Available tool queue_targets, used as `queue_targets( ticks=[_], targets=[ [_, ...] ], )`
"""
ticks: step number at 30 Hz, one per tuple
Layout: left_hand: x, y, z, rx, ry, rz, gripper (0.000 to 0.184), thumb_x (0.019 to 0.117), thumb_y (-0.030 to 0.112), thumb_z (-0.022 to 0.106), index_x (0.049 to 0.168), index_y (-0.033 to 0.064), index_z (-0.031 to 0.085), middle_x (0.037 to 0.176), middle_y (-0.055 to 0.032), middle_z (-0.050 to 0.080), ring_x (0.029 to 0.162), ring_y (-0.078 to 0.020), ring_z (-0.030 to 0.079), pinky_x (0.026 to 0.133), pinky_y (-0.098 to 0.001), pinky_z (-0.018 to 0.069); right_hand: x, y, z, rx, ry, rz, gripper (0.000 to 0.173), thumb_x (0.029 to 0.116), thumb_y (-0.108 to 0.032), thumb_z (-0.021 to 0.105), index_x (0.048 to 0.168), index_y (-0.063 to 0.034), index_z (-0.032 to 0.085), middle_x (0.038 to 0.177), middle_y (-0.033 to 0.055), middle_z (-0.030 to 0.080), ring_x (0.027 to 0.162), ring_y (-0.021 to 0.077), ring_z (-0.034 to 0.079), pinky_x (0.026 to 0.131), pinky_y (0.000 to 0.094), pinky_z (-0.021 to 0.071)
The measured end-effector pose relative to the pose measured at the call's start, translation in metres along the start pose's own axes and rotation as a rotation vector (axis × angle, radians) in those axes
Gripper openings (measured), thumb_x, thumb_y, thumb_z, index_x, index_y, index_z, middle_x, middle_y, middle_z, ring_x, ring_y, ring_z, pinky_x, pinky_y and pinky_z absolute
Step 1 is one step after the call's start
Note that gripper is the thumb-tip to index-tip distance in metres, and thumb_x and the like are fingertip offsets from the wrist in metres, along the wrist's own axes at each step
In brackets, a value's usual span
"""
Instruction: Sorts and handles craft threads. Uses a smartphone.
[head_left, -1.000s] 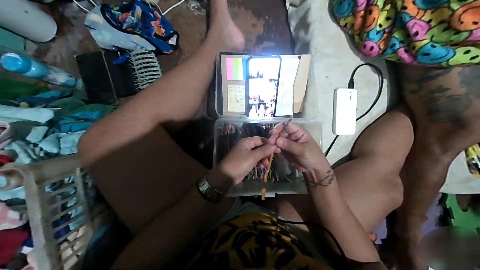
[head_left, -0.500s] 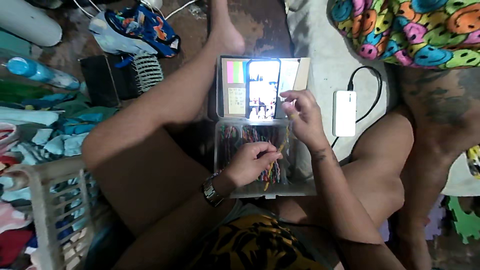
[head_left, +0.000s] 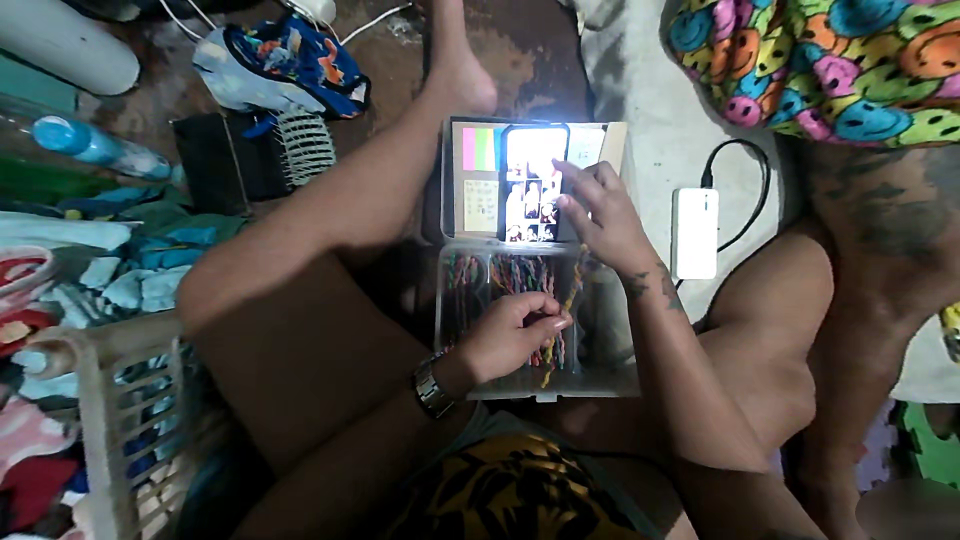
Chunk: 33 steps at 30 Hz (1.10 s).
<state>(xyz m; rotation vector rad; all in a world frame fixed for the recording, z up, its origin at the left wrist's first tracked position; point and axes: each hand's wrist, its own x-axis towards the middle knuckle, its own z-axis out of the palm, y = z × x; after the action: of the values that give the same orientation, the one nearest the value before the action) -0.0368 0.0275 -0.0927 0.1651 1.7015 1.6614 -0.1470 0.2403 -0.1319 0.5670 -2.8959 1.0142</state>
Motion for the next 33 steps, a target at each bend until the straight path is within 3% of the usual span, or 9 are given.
queue_targets(
  ticks=[4,9,13,18,23,27,29,31,33],
  targets=[
    [0.000,0.002,0.001,-0.108,0.027,-0.046,0.014,0.1037,0.013,0.058,0.109,0.0028,0.066,0.093,0.0031,0.064,0.076,0.0011,0.060,0.070,-0.0159,0.0516,-0.012,-0.005,0.003,-0.067,-0.030,-0.084,0.038,0.1020,-0.042,0.052,0.104,-0.0176,0.081,0.105,0.0157,0.062,0.094,0.0356,0.058,0.080,0.0575,0.0435],
    [0.001,-0.003,0.004,-0.108,-0.028,-0.062,0.013,0.1030,0.012,0.059,0.110,0.0034,0.066,0.095,0.0025,0.064,0.076,0.0006,0.060,0.070,-0.0163,0.0522,-0.009,-0.009,0.002,-0.087,0.001,0.084,0.049,0.1082,-0.041,0.038,0.147,-0.0170,0.057,0.118,0.0223,0.057,0.101,0.0390,0.058,0.083,0.0572,0.0472],
    [0.001,-0.003,0.006,-0.090,-0.057,-0.073,0.014,0.1026,0.011,0.059,0.112,0.0021,0.065,0.101,0.0003,0.064,0.080,0.0000,0.061,0.073,-0.0171,0.0524,-0.012,-0.008,0.002,-0.067,0.004,0.068,0.055,0.1070,-0.041,0.039,0.155,-0.0156,0.047,0.117,0.0209,0.059,0.100,0.0379,0.059,0.082,0.0575,0.0481],
    [0.001,-0.001,0.005,-0.117,-0.018,-0.078,0.014,0.1035,0.012,0.058,0.111,0.0032,0.065,0.096,0.0025,0.064,0.077,0.0002,0.061,0.070,-0.0163,0.0522,-0.015,-0.004,0.006,-0.083,-0.023,-0.097,0.037,0.1028,-0.040,0.052,0.109,-0.0179,0.081,0.103,0.0148,0.063,0.091,0.0341,0.058,0.077,0.0542,0.0434],
    [0.001,-0.006,0.006,-0.158,-0.029,-0.071,0.013,0.1036,0.012,0.058,0.110,0.0044,0.066,0.094,0.0026,0.064,0.074,-0.0006,0.060,0.068,-0.0167,0.0524,-0.012,-0.008,0.006,-0.095,0.003,0.081,0.043,0.1084,-0.031,0.043,0.148,-0.0207,0.057,0.109,0.0181,0.061,0.096,0.0365,0.060,0.079,0.0562,0.0477],
    [0.001,-0.007,0.008,-0.190,-0.057,-0.065,0.014,0.1051,0.012,0.055,0.113,0.0058,0.064,0.094,0.0034,0.063,0.068,0.0005,0.057,0.061,-0.0152,0.0497,-0.011,-0.011,0.003,-0.090,0.024,0.110,0.051,0.1080,-0.033,0.043,0.156,-0.0192,0.044,0.110,0.0195,0.060,0.093,0.0371,0.061,0.076,0.0565,0.0491],
    [0.001,-0.006,0.008,-0.185,-0.050,-0.067,0.015,0.1058,0.013,0.053,0.114,0.0057,0.064,0.095,0.0027,0.063,0.068,0.0005,0.057,0.060,-0.0148,0.0493,-0.013,-0.006,0.003,-0.052,0.000,0.009,0.047,0.1051,-0.036,0.046,0.147,-0.0174,0.058,0.108,0.0178,0.061,0.093,0.0345,0.059,0.078,0.0555,0.0472],
    [0.001,-0.004,0.008,-0.168,-0.033,-0.081,0.016,0.1061,0.013,0.053,0.115,0.0056,0.064,0.095,0.0026,0.062,0.068,0.0006,0.057,0.061,-0.0148,0.0487,-0.013,-0.001,0.006,-0.063,-0.031,-0.099,0.039,0.1022,-0.042,0.052,0.118,-0.0183,0.078,0.100,0.0151,0.064,0.090,0.0333,0.060,0.077,0.0552,0.0455],
    [0.002,-0.004,0.008,-0.152,-0.034,-0.088,0.015,0.1057,0.013,0.053,0.114,0.0056,0.064,0.097,0.0023,0.063,0.070,0.0007,0.057,0.062,-0.0148,0.0488,-0.013,-0.003,0.006,-0.112,-0.086,-0.081,0.037,0.1026,-0.044,0.052,0.110,-0.0218,0.081,0.100,0.0132,0.064,0.092,0.0332,0.060,0.078,0.0556,0.0444]
  ],
)
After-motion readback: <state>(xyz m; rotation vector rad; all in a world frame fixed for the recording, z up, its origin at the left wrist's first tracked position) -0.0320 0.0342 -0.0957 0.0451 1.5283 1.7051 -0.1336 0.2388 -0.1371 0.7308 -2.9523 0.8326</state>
